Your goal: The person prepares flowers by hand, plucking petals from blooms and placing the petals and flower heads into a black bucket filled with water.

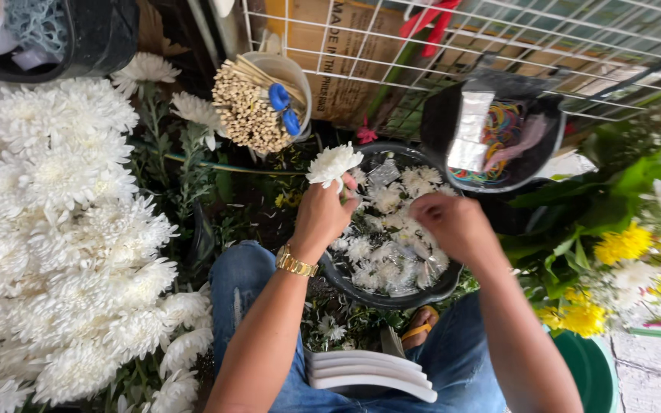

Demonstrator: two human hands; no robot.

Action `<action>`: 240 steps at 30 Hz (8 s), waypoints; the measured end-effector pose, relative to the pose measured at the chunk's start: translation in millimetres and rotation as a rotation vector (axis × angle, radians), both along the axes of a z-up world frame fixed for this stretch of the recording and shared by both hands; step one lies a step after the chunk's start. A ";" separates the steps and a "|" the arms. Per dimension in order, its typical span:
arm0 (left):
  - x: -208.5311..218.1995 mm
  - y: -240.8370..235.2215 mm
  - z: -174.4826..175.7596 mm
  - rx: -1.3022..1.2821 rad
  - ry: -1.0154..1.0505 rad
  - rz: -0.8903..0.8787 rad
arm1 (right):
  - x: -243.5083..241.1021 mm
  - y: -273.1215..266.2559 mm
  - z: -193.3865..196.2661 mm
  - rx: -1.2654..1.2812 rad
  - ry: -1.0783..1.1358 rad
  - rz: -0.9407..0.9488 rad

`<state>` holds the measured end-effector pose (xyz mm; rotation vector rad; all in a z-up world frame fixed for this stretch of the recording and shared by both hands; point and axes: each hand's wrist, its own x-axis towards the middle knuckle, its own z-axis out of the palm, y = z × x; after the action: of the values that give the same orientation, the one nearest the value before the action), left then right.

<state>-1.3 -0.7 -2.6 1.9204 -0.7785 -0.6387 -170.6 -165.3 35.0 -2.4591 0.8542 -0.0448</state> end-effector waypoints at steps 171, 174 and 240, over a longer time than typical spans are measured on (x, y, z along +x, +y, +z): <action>-46.0 -25.2 -28.7 -0.447 0.220 -0.042 | -40.4 131.6 -105.8 0.797 -0.711 -0.045; -30.3 -12.6 -23.7 -0.349 0.241 -0.149 | -27.1 91.8 26.4 0.945 -0.801 -0.520; -65.0 -39.6 -83.2 -0.436 0.523 -0.039 | -71.4 -1.1 -80.3 -0.030 -0.644 -0.333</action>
<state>-66.4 -40.4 -85.8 1.2661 -0.5599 -0.8670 -242.0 -166.4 -45.3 -2.0865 0.9408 -0.9150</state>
